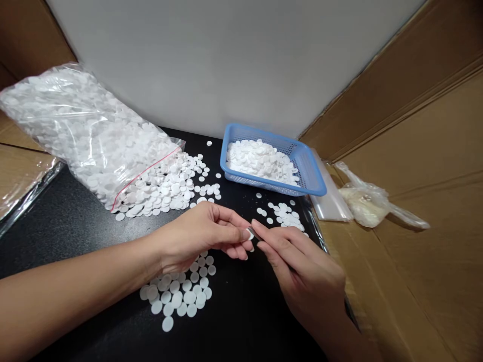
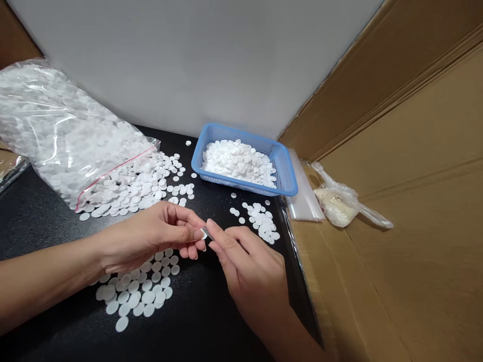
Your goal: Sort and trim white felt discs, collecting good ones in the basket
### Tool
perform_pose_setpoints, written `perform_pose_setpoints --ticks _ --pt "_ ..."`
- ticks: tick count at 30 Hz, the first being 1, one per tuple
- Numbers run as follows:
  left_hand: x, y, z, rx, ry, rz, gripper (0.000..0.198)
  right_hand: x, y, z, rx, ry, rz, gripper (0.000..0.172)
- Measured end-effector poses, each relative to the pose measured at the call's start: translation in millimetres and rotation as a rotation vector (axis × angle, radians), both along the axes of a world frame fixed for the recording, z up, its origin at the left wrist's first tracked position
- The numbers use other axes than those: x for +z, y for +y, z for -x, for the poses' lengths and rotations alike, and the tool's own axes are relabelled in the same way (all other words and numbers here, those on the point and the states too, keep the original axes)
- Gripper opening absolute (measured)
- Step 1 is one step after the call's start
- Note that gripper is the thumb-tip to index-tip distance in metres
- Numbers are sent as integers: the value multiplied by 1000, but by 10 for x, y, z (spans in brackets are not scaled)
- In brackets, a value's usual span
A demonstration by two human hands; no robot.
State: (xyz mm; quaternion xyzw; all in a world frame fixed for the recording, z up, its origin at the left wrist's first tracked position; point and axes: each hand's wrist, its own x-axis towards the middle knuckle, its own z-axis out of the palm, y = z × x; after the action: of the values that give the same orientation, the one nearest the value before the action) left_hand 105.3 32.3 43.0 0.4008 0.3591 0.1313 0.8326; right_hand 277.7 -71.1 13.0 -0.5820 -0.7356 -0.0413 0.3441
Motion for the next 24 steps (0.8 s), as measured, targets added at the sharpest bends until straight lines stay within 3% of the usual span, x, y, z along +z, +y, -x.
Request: perform_pose_setpoints --ticks 24 --pt "-33 -8 16 -24 -28 -32 11 10 -11 11 -17 -27 -1 27"
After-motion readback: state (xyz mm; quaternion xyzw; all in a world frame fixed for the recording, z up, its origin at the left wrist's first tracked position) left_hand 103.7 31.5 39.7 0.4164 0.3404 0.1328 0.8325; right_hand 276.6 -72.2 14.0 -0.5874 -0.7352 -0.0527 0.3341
